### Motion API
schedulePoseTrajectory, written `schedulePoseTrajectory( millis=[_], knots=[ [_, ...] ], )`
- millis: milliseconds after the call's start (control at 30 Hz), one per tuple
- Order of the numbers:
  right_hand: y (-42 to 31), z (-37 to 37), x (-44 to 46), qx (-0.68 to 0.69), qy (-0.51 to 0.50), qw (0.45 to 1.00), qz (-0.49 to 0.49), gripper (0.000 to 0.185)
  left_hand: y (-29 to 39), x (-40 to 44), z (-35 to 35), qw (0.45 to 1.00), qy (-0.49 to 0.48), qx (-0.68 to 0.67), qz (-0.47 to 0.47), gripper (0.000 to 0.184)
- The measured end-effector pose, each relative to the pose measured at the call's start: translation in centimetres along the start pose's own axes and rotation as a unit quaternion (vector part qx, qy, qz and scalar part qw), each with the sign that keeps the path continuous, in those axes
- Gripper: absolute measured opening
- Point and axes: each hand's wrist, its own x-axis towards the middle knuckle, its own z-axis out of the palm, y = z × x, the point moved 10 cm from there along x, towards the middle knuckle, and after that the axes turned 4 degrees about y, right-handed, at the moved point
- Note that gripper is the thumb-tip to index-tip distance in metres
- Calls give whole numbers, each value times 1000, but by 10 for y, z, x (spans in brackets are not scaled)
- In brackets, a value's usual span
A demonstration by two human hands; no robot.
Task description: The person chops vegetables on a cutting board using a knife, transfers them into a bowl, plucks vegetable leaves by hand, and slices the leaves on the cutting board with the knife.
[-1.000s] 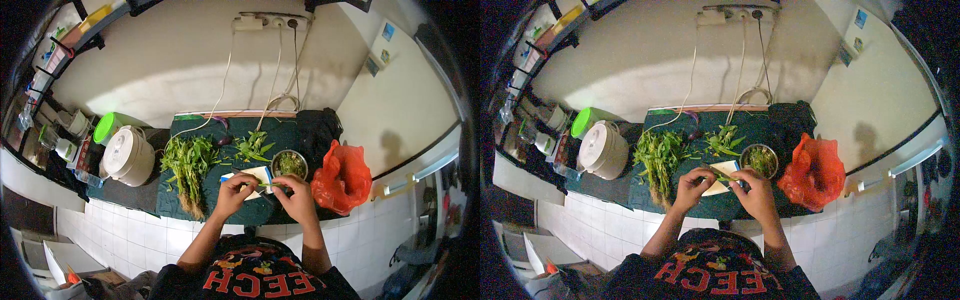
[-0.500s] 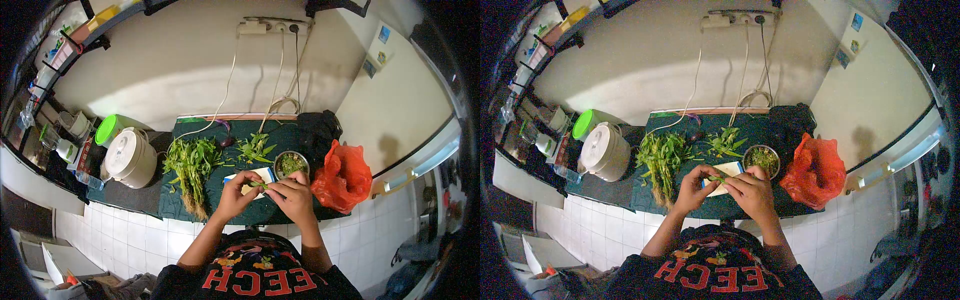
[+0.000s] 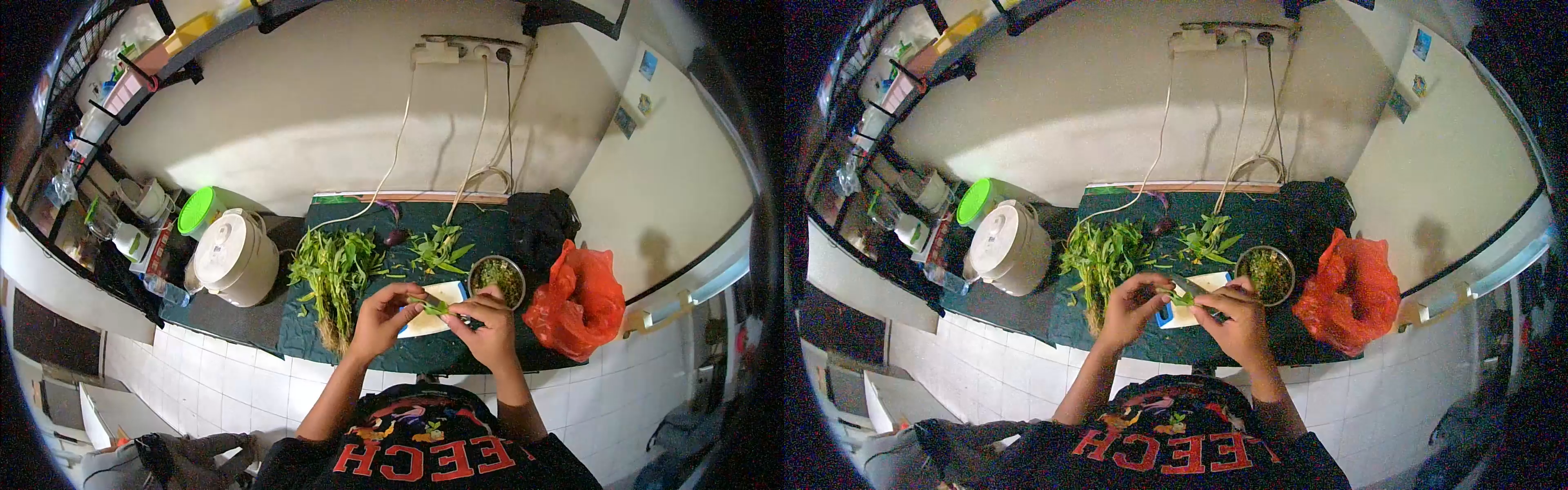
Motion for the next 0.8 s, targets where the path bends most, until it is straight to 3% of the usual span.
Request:
schedulePoseTrajectory(
  millis=[133,200,333,467,800],
  knots=[
    [17,2,-6,23,3,999,36,20,8,-1,-2,1000,6,1,13,27],
    [16,4,-7,10,-8,1000,21,21,43,-7,5,964,6,225,141,33],
    [13,20,-18,-13,-63,998,-13,22,64,-18,36,920,-73,341,179,36],
    [0,16,-23,-13,-62,998,-22,23,48,-24,48,913,-123,339,190,29],
    [2,-11,-39,-73,-24,997,24,21,36,-28,53,917,-74,337,202,23]
  ],
)
